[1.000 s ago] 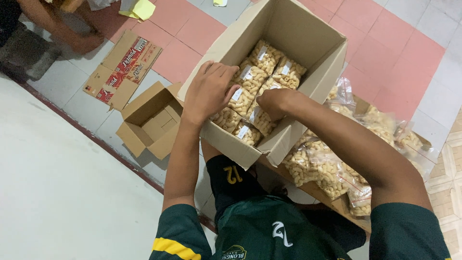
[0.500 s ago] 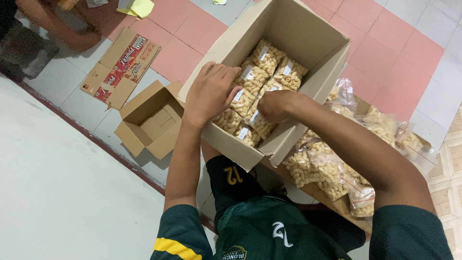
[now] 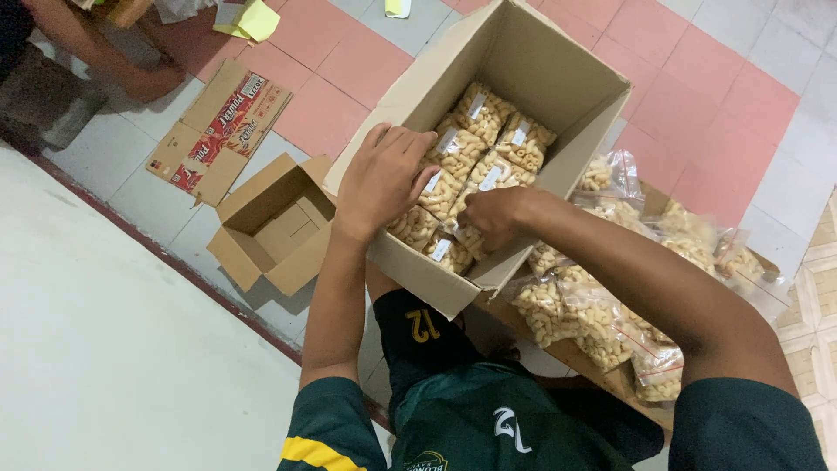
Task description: Packing small plastic bags of snacks into a cardboard box
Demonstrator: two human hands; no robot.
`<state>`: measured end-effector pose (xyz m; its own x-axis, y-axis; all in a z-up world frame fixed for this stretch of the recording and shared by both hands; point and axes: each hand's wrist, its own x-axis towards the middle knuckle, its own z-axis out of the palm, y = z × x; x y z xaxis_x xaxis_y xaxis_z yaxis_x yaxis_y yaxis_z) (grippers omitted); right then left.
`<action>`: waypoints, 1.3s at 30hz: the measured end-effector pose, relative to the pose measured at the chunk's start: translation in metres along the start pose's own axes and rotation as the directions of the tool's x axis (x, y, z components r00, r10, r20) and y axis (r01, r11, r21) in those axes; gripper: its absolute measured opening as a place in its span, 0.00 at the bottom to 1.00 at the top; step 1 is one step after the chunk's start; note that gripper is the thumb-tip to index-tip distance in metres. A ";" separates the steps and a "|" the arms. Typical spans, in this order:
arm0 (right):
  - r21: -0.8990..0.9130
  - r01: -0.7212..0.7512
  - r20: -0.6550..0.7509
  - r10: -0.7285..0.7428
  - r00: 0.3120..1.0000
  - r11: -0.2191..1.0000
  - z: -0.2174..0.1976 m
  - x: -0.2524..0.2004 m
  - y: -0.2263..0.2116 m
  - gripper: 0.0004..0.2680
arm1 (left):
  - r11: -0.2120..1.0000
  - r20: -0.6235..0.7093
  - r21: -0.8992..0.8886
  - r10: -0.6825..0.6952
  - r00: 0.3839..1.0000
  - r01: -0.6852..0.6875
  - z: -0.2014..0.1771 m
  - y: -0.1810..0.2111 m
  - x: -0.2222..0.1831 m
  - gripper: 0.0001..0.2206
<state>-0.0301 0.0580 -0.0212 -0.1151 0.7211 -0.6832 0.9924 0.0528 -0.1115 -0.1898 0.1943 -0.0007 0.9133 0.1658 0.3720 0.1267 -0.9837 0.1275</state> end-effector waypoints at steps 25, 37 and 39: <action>-0.127 0.028 0.074 -0.019 0.997 0.992 0.011 0.016 0.013 0.21 | 0.999 -0.046 0.004 0.032 0.998 -0.032 -0.001 0.000 -0.001 0.17; 0.089 -0.036 -0.173 0.051 0.984 0.995 0.009 0.013 0.026 0.11 | 1.000 -0.036 -0.001 0.025 0.999 -0.025 0.000 -0.001 -0.002 0.17; 0.113 -0.068 -0.195 0.089 0.977 0.991 0.002 0.009 0.021 0.12 | 1.000 -0.044 -0.011 0.024 0.999 -0.024 0.001 -0.002 -0.003 0.17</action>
<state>-0.0104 0.0639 -0.0313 -0.0153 0.8438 -0.5365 0.9865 -0.0747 -0.1455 -0.1925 0.1954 -0.0029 0.8982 0.1453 0.4148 0.1000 -0.9866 0.1290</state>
